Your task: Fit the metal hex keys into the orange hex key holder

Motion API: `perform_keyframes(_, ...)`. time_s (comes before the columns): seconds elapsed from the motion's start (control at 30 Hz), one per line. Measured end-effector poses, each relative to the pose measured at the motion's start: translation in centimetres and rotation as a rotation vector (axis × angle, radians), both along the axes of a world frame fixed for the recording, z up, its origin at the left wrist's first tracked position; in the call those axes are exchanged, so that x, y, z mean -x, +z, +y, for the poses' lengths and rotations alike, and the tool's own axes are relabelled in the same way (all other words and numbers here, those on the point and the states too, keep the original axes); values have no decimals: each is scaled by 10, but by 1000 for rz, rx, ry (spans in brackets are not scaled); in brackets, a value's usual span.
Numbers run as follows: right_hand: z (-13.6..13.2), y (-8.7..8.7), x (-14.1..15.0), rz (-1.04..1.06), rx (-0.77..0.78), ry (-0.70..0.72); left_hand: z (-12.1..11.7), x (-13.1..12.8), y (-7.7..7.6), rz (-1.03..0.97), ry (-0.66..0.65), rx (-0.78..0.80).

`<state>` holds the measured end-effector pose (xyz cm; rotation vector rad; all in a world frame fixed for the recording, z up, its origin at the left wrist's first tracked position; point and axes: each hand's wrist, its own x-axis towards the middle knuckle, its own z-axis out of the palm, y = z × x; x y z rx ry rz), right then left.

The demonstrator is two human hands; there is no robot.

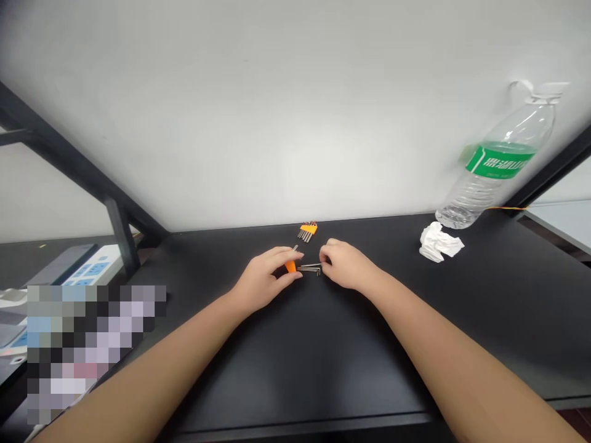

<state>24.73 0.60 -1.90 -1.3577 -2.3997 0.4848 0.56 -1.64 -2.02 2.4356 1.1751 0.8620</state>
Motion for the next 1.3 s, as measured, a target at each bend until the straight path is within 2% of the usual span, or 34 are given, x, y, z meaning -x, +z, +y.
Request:
perform_keyframes(0.17, 2, 2, -8, -150, 41, -177, -1, -1, 3, 48, -4, 2)
perform_keyframes(0.23, 2, 5, -12, -161, 85, -207, -1, -1, 4, 66, 20, -8)
perform_keyframes(0.33, -1, 11, -10, -11, 107, -103, -1, 0, 5, 109, 70, -33)
perform_keyframes(0.43, -4, 13, -2, 198, 4, 47, -1, 1, 5, 132, 103, -62)
perform_keyframes(0.6, -6, 7, 10, 370, -111, 118, 0, 1, 5, 110, 106, -80)
perform_keyframes(0.77, -9, 9, 11, 389, -184, 148, 0, 1, 4, 95, 107, -79)
perform_keyframes(1.3, -11, 11, 10, 376, -247, 205, 1, 2, 4, 109, 77, -77)
